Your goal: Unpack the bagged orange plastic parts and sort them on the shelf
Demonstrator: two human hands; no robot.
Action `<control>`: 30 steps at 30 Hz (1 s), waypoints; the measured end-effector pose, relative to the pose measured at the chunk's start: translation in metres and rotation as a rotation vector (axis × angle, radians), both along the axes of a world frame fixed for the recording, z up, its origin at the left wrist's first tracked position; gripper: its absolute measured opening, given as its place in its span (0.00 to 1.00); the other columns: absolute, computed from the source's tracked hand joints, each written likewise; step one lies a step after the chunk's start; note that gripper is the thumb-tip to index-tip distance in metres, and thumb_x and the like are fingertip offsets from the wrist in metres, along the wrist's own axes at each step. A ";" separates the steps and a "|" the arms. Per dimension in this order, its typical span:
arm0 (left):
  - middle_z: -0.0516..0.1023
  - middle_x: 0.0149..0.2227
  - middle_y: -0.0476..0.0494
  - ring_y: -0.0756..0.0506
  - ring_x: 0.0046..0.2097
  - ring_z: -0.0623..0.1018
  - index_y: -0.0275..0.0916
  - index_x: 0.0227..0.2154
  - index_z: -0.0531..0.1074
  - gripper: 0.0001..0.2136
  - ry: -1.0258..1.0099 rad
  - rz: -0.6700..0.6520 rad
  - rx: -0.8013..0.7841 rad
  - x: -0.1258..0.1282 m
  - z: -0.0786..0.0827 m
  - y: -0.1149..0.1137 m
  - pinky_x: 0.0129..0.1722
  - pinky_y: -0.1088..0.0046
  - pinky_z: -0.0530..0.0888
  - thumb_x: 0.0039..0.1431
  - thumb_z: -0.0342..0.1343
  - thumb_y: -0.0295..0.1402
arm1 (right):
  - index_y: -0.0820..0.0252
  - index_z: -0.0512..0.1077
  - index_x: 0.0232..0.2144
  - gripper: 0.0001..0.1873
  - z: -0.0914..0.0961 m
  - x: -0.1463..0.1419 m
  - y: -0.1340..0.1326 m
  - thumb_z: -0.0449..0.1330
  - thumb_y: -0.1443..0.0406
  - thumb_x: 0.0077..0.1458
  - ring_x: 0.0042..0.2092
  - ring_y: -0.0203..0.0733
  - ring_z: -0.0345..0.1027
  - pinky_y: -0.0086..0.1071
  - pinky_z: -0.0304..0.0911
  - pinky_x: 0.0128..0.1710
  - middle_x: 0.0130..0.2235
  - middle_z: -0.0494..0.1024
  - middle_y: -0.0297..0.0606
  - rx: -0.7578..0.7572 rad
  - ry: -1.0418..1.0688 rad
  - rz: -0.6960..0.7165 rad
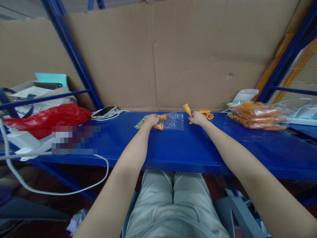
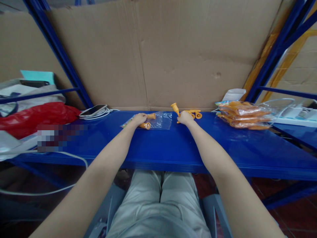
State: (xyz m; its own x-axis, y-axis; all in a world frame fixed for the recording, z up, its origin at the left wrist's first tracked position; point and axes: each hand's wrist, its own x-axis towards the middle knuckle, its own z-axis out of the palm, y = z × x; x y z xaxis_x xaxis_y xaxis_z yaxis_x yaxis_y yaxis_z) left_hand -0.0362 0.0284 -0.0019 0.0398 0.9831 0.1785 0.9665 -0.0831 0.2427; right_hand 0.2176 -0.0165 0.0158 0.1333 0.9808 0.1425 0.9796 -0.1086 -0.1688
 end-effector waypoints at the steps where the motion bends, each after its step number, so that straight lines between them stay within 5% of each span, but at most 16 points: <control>1: 0.77 0.57 0.42 0.44 0.59 0.75 0.38 0.51 0.78 0.21 -0.001 -0.001 0.001 0.000 0.000 -0.001 0.55 0.76 0.70 0.66 0.42 0.32 | 0.63 0.79 0.44 0.14 0.000 0.000 0.000 0.58 0.65 0.58 0.47 0.51 0.77 0.35 0.68 0.45 0.40 0.82 0.50 -0.007 -0.030 0.006; 11: 0.76 0.57 0.37 0.43 0.59 0.75 0.37 0.52 0.77 0.20 0.006 -0.020 -0.026 0.002 0.005 -0.008 0.57 0.74 0.68 0.64 0.44 0.30 | 0.61 0.80 0.45 0.15 0.026 0.008 -0.012 0.60 0.67 0.56 0.53 0.56 0.73 0.43 0.66 0.51 0.46 0.81 0.53 0.135 -0.156 0.015; 18: 0.77 0.56 0.34 0.41 0.59 0.75 0.35 0.53 0.77 0.21 0.007 0.029 -0.025 0.005 0.008 -0.012 0.57 0.70 0.69 0.66 0.43 0.33 | 0.58 0.82 0.41 0.16 0.049 0.002 -0.028 0.61 0.70 0.50 0.43 0.52 0.77 0.35 0.68 0.42 0.37 0.83 0.45 0.011 -0.119 0.157; 23: 0.77 0.56 0.33 0.39 0.59 0.76 0.34 0.52 0.77 0.21 0.018 0.015 -0.009 0.005 0.008 -0.013 0.56 0.69 0.70 0.68 0.42 0.35 | 0.61 0.81 0.44 0.17 0.053 -0.014 -0.042 0.60 0.69 0.51 0.46 0.50 0.77 0.33 0.68 0.42 0.41 0.83 0.48 -0.100 -0.295 0.222; 30: 0.80 0.52 0.34 0.41 0.54 0.78 0.34 0.46 0.80 0.19 -0.011 -0.027 0.043 0.008 0.009 -0.013 0.52 0.73 0.71 0.67 0.45 0.35 | 0.67 0.78 0.50 0.21 0.047 -0.039 -0.053 0.56 0.67 0.56 0.53 0.55 0.74 0.39 0.68 0.50 0.49 0.80 0.56 -0.067 -0.331 0.243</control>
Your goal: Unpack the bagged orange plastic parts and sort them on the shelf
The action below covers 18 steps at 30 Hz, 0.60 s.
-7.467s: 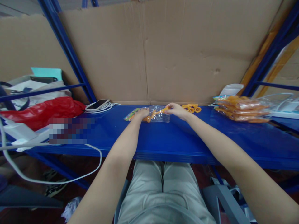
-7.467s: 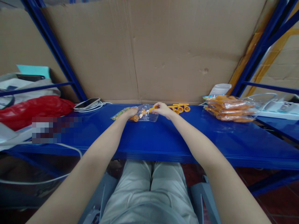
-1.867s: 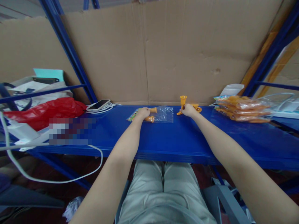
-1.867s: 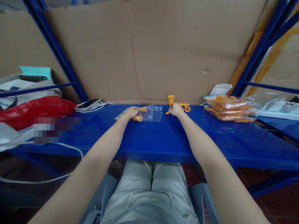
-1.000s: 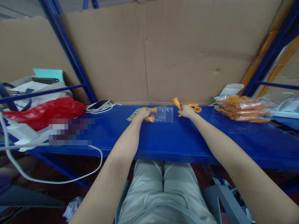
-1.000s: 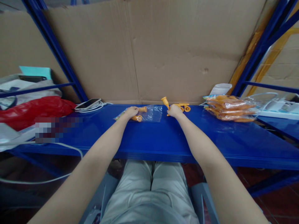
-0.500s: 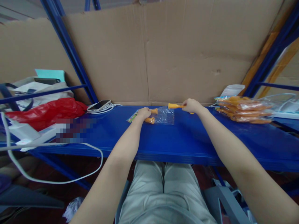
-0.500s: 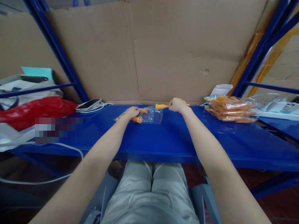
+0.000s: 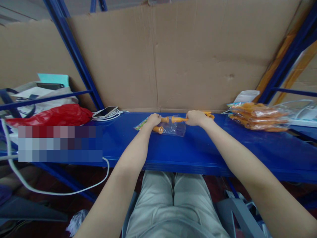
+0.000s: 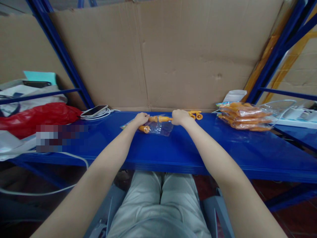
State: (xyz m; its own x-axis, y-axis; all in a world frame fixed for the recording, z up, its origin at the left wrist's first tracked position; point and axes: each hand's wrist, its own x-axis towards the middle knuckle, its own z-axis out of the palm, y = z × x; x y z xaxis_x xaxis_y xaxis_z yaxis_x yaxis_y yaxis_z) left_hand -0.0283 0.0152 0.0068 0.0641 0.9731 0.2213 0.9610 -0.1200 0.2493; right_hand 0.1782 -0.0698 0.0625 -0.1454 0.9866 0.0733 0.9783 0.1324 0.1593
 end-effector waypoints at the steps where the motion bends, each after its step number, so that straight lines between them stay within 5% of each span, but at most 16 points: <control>1: 0.81 0.51 0.35 0.41 0.53 0.79 0.35 0.46 0.80 0.18 -0.015 -0.028 0.005 0.001 0.001 -0.001 0.51 0.74 0.71 0.67 0.46 0.34 | 0.68 0.77 0.51 0.22 -0.001 -0.003 -0.001 0.57 0.67 0.55 0.54 0.56 0.74 0.40 0.68 0.50 0.49 0.80 0.57 0.002 0.002 0.002; 8: 0.84 0.39 0.43 0.44 0.42 0.80 0.36 0.42 0.81 0.16 -0.148 -0.248 -0.029 0.004 0.003 -0.007 0.45 0.75 0.71 0.64 0.47 0.28 | 0.69 0.75 0.54 0.25 -0.005 -0.013 -0.005 0.55 0.65 0.56 0.54 0.57 0.73 0.43 0.68 0.51 0.49 0.79 0.58 0.015 0.008 0.010; 18: 0.83 0.37 0.38 0.43 0.40 0.81 0.33 0.38 0.81 0.17 -0.130 -0.190 -0.003 0.008 0.004 -0.006 0.45 0.73 0.72 0.66 0.47 0.33 | 0.69 0.75 0.55 0.25 -0.006 -0.013 -0.004 0.54 0.66 0.58 0.55 0.56 0.72 0.42 0.67 0.52 0.50 0.79 0.58 0.036 0.009 -0.009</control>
